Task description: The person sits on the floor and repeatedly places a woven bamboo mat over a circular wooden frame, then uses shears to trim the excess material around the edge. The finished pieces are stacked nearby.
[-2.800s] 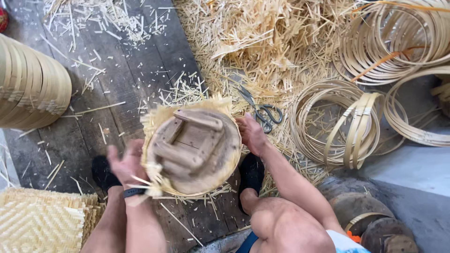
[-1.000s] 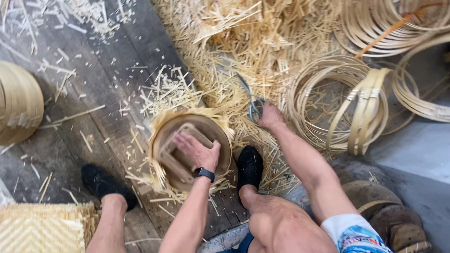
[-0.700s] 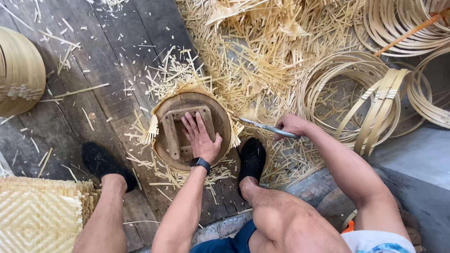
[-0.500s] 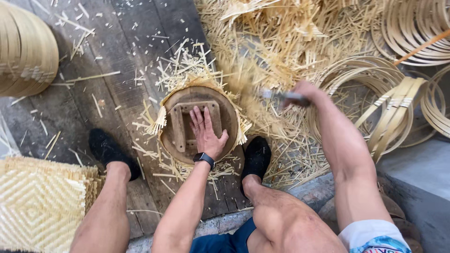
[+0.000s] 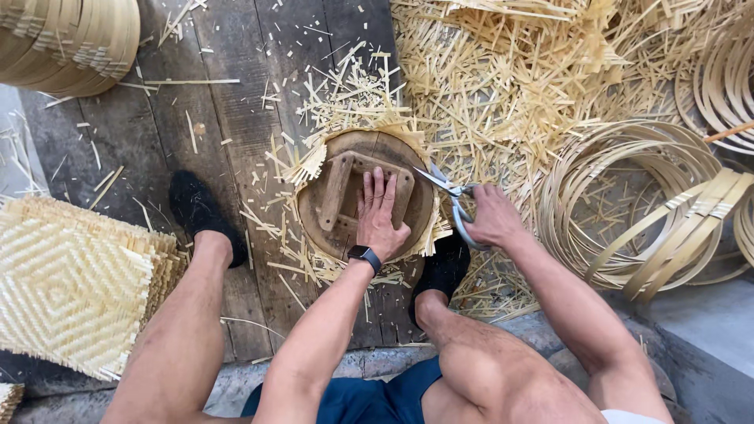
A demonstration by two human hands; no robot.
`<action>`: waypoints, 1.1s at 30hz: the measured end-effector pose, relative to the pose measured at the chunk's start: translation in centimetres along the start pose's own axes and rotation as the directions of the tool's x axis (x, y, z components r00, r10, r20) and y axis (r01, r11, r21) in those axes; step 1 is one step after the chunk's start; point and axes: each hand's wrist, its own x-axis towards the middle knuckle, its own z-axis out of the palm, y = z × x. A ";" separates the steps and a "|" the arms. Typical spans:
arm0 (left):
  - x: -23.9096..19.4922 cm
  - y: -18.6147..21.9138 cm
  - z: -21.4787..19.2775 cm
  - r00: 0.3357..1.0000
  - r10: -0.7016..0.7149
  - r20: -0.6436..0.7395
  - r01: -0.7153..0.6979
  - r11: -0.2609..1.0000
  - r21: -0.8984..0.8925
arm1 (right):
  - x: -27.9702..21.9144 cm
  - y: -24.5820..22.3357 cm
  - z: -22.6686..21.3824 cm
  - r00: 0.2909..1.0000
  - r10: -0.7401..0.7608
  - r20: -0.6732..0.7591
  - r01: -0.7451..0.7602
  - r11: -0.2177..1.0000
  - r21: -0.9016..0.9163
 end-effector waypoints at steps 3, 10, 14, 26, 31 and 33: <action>-0.3 -0.1 -0.6 0.999 0.023 0.037 -0.022 1.000 -0.018 | -0.2 -0.2 0.7 0.990 0.130 0.054 -0.131 0.991 0.009; -0.2 0.3 -0.4 0.998 0.010 0.063 -0.010 1.000 0.005 | 3.4 1.0 2.7 0.890 -0.110 -0.442 -0.001 0.970 -0.243; -0.4 -0.1 -1.2 0.992 -0.004 0.122 0.007 1.000 -0.021 | 7.4 0.0 3.4 0.855 -0.168 -0.491 0.027 0.959 -0.281; -0.4 -1.4 -3.7 0.945 0.167 0.280 -0.153 0.986 -0.073 | 9.1 -1.4 0.3 0.711 -0.401 -0.578 0.094 0.868 -0.487; -0.8 -2.7 -4.7 0.871 0.248 0.424 -0.228 0.969 -0.099 | 6.0 0.5 -1.2 0.998 0.053 0.018 -0.049 0.980 -0.194; -0.6 -2.8 -4.4 0.878 0.248 0.409 -0.211 0.968 -0.133 | 6.2 0.3 -1.7 0.995 -0.020 -0.100 -0.004 0.971 -0.238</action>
